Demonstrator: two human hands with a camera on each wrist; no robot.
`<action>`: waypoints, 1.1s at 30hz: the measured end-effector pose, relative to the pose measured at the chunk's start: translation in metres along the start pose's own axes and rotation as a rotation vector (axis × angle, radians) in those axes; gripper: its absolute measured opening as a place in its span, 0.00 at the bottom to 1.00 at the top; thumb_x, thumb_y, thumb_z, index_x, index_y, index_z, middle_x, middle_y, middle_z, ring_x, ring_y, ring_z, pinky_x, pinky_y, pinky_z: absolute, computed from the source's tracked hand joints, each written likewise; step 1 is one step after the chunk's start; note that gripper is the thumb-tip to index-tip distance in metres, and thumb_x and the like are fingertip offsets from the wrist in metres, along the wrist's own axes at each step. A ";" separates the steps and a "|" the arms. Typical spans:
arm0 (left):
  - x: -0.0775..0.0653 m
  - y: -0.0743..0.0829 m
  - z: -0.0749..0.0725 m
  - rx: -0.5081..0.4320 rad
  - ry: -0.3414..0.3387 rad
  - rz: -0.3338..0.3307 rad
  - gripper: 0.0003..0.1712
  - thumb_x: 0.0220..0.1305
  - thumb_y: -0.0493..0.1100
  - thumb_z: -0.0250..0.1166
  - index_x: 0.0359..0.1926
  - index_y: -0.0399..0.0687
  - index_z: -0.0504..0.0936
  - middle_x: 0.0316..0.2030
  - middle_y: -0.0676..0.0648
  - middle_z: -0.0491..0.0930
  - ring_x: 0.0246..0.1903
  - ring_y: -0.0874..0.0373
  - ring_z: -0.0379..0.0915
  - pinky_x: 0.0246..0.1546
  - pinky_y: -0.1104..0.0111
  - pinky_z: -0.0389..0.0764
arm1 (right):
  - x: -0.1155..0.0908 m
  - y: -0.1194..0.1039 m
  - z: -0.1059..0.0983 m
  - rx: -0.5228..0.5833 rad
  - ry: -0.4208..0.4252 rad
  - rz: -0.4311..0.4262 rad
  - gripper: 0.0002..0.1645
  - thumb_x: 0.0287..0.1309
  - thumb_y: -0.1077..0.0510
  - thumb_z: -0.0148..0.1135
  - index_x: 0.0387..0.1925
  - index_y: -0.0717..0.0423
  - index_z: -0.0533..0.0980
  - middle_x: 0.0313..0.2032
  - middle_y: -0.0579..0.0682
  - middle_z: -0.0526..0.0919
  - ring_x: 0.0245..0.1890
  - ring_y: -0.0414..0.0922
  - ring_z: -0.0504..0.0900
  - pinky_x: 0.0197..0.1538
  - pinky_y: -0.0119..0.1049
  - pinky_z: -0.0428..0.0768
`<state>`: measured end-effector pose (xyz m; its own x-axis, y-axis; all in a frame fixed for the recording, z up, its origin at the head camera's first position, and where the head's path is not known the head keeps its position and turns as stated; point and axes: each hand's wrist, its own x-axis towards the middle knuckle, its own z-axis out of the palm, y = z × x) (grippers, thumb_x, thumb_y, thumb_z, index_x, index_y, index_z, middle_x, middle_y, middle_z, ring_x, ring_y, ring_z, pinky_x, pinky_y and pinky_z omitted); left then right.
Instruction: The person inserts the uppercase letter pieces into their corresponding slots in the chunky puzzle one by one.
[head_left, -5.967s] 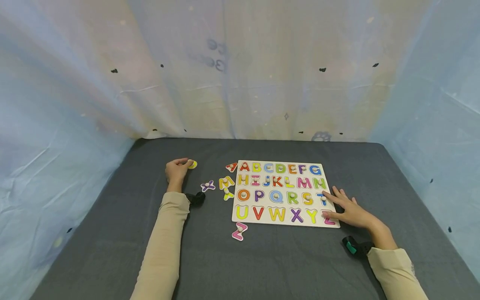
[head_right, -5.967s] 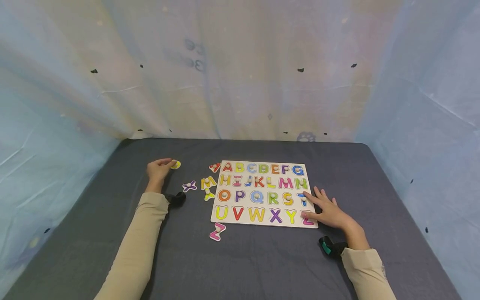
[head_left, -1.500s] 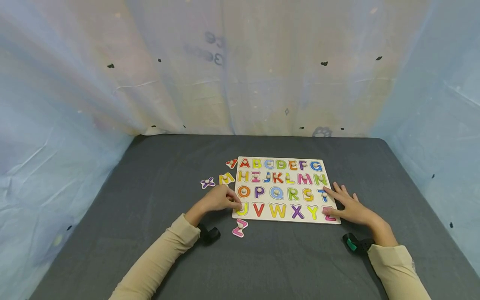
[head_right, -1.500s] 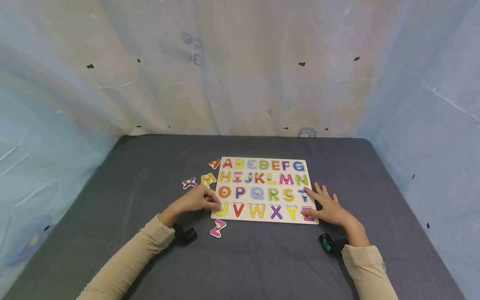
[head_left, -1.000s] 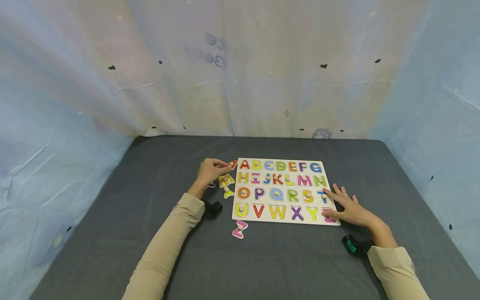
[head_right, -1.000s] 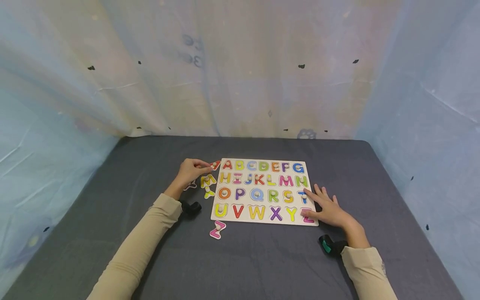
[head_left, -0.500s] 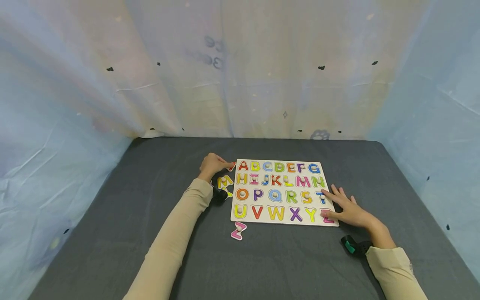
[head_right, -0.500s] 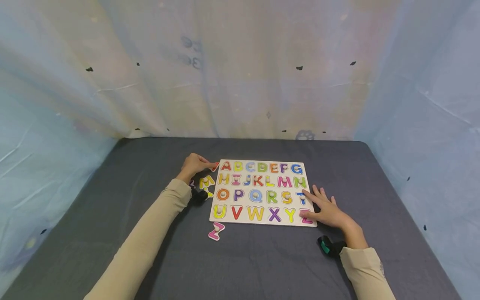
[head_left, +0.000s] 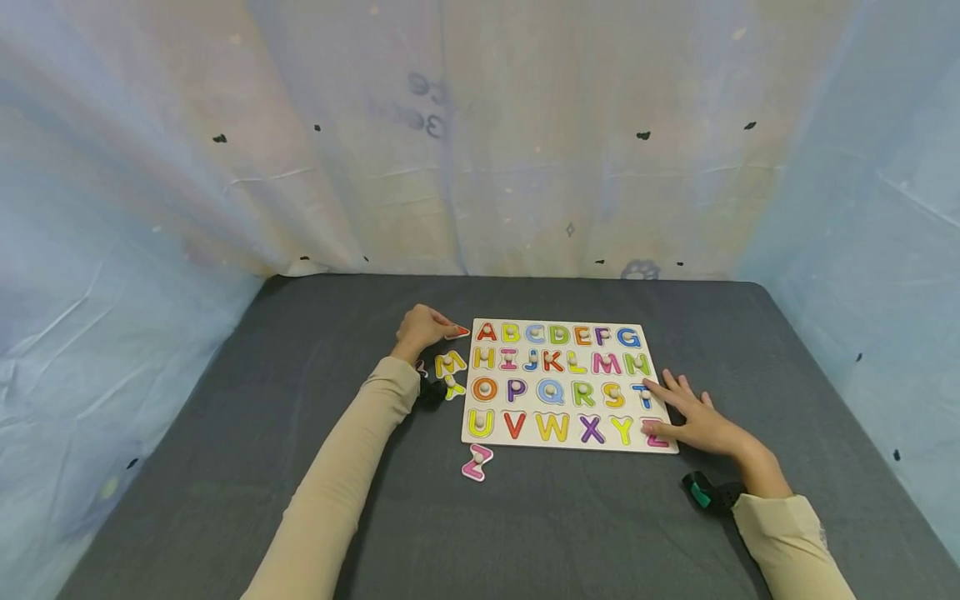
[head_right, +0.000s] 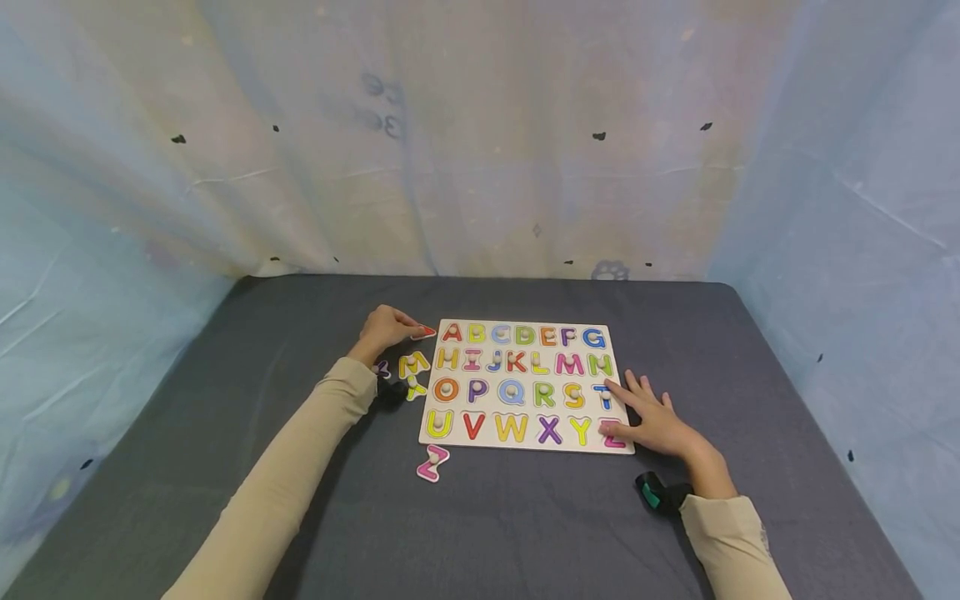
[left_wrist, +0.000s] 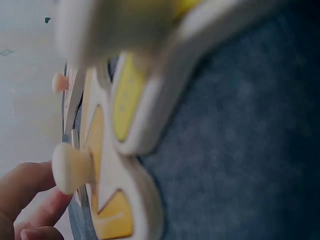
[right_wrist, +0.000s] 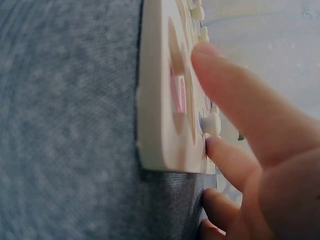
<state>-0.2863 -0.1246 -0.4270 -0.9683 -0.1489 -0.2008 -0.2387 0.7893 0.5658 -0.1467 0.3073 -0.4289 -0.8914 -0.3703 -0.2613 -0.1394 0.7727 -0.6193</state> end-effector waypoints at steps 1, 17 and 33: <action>0.000 -0.001 -0.001 0.000 -0.008 0.005 0.16 0.55 0.56 0.71 0.37 0.51 0.89 0.49 0.45 0.84 0.45 0.46 0.79 0.45 0.55 0.76 | 0.000 0.000 0.000 0.001 0.000 0.000 0.53 0.55 0.44 0.66 0.74 0.58 0.51 0.73 0.73 0.35 0.72 0.74 0.28 0.62 0.76 0.26; -0.029 0.000 -0.011 -0.073 -0.081 0.254 0.14 0.59 0.51 0.68 0.41 0.48 0.88 0.36 0.46 0.83 0.30 0.55 0.73 0.31 0.66 0.71 | 0.000 0.001 0.002 -0.007 -0.002 0.012 0.53 0.55 0.43 0.66 0.74 0.57 0.51 0.73 0.73 0.35 0.72 0.73 0.27 0.62 0.76 0.26; -0.085 0.013 0.004 -0.107 -0.278 0.534 0.09 0.57 0.43 0.70 0.37 0.44 0.89 0.13 0.56 0.62 0.16 0.63 0.54 0.20 0.74 0.54 | 0.002 -0.001 0.000 -0.016 -0.010 0.018 0.53 0.56 0.43 0.65 0.74 0.57 0.50 0.73 0.73 0.35 0.72 0.73 0.27 0.62 0.76 0.25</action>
<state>-0.2064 -0.0991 -0.4061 -0.9038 0.4238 -0.0602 0.2546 0.6452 0.7203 -0.1488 0.3063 -0.4287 -0.8896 -0.3612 -0.2796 -0.1303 0.7874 -0.6025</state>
